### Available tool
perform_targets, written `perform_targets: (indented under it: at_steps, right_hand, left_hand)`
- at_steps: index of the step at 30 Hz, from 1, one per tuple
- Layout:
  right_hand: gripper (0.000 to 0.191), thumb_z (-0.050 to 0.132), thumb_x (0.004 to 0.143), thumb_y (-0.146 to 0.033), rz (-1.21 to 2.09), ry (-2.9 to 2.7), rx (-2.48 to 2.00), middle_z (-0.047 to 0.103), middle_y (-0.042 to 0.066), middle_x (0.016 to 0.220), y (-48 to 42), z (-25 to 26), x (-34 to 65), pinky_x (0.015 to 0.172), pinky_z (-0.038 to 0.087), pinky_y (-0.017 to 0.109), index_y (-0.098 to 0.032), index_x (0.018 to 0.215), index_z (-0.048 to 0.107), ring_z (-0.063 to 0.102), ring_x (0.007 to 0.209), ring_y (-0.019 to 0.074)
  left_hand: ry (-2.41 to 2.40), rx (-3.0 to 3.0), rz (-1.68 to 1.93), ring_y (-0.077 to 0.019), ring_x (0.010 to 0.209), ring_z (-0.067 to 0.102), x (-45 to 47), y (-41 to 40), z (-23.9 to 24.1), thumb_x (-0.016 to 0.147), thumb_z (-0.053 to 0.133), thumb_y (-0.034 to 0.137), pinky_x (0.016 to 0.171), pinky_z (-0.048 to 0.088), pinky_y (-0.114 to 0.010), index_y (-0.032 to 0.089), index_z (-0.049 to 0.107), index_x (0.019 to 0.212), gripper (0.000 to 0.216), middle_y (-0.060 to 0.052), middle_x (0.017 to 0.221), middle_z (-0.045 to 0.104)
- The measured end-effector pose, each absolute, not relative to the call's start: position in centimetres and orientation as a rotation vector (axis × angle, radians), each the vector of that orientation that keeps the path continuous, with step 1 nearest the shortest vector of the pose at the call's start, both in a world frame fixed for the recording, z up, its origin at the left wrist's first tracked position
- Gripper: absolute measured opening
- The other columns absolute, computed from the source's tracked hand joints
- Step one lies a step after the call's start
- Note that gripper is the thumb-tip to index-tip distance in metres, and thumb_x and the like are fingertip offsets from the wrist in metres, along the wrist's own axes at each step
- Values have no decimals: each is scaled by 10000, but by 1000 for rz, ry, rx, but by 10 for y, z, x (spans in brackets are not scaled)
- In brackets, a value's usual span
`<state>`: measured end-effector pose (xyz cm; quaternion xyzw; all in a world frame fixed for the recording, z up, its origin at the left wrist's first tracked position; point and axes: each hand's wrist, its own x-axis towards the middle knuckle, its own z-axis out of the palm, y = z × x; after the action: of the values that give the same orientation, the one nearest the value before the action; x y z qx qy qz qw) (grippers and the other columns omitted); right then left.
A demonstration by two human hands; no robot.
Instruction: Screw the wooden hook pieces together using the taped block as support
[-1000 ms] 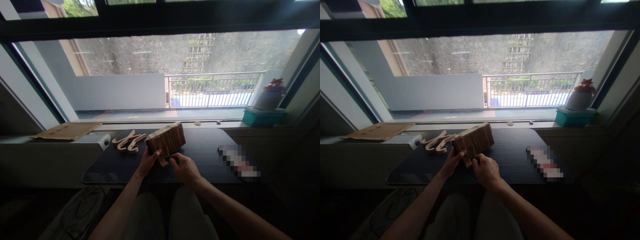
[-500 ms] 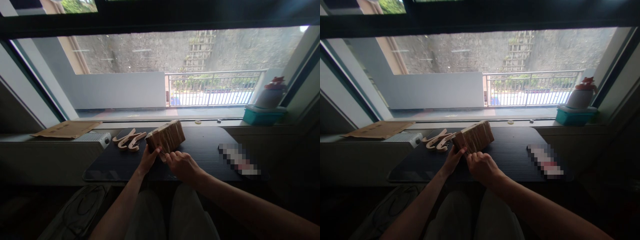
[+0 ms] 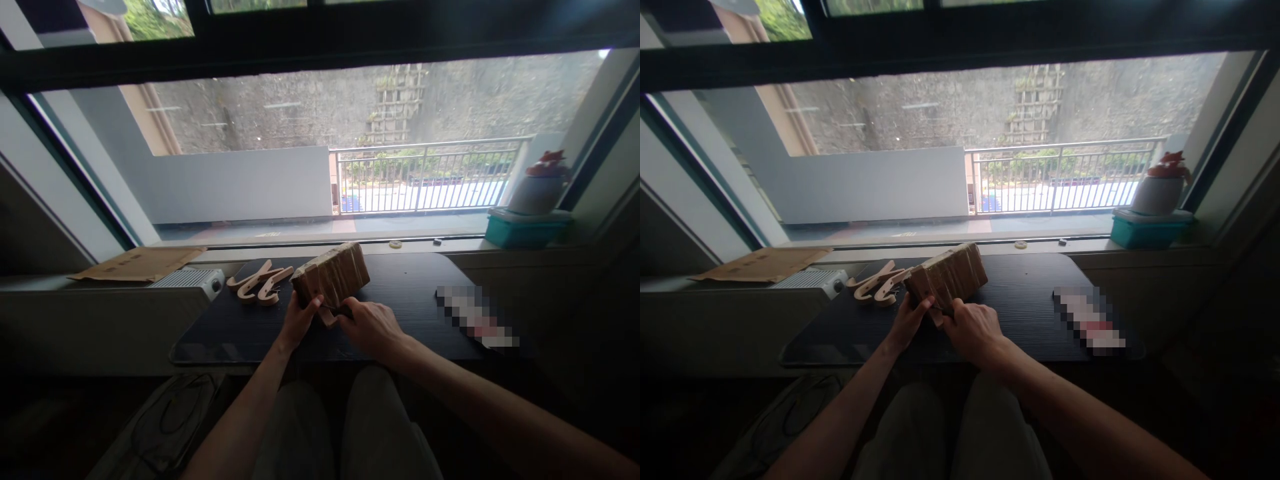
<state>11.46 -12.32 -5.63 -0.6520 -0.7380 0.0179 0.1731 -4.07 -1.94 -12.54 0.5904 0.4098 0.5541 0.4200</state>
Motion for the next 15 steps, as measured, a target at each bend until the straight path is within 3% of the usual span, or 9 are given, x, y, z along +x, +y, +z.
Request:
perform_targets:
  at_steps: [2,5,8,12,15]
  right_hand:
    - [201,458,880,-242,-141,-2273,-1754,686,50,863,-125,-49,115,598,381,269,-203,1040,573,641,773,201]
    - [282,378,882,-86,-473,-2503,-1531,654,86,885,-125,-47,112,579,386,276,-152,1104,540,613,764,191]
    - [326,306,887,-41,-652,-2598,-1392,634,114,867,-124,-51,109,561,389,289,-95,1132,514,590,738,193]
    - [253,347,883,-76,-433,-2489,-1531,651,98,857,-123,-60,108,587,390,276,-123,1024,552,609,753,181]
    - [222,361,921,-224,-137,-2219,-1750,683,71,838,-124,-68,107,608,382,275,-166,974,568,636,763,185]
  left_hand:
    - [1048,1479,1391,-255,961,596,-41,-20,-125,656,694,399,819,451,-348,166,565,1017,449,-53,984,653]
    - [1087,1482,1397,-255,930,597,-41,-19,-125,639,706,402,811,449,-352,165,580,989,441,-47,943,652]
    - [1111,1486,1405,-253,946,584,-41,-16,-127,646,699,401,824,438,-351,166,581,991,434,-46,950,643]
    - [1105,1483,1404,-243,955,582,-41,-14,-131,663,686,403,821,437,-338,163,565,1005,435,-46,975,636]
    - [1092,1480,1393,-243,944,590,-41,-14,-132,666,686,411,798,447,-332,161,558,1006,441,-47,968,638]
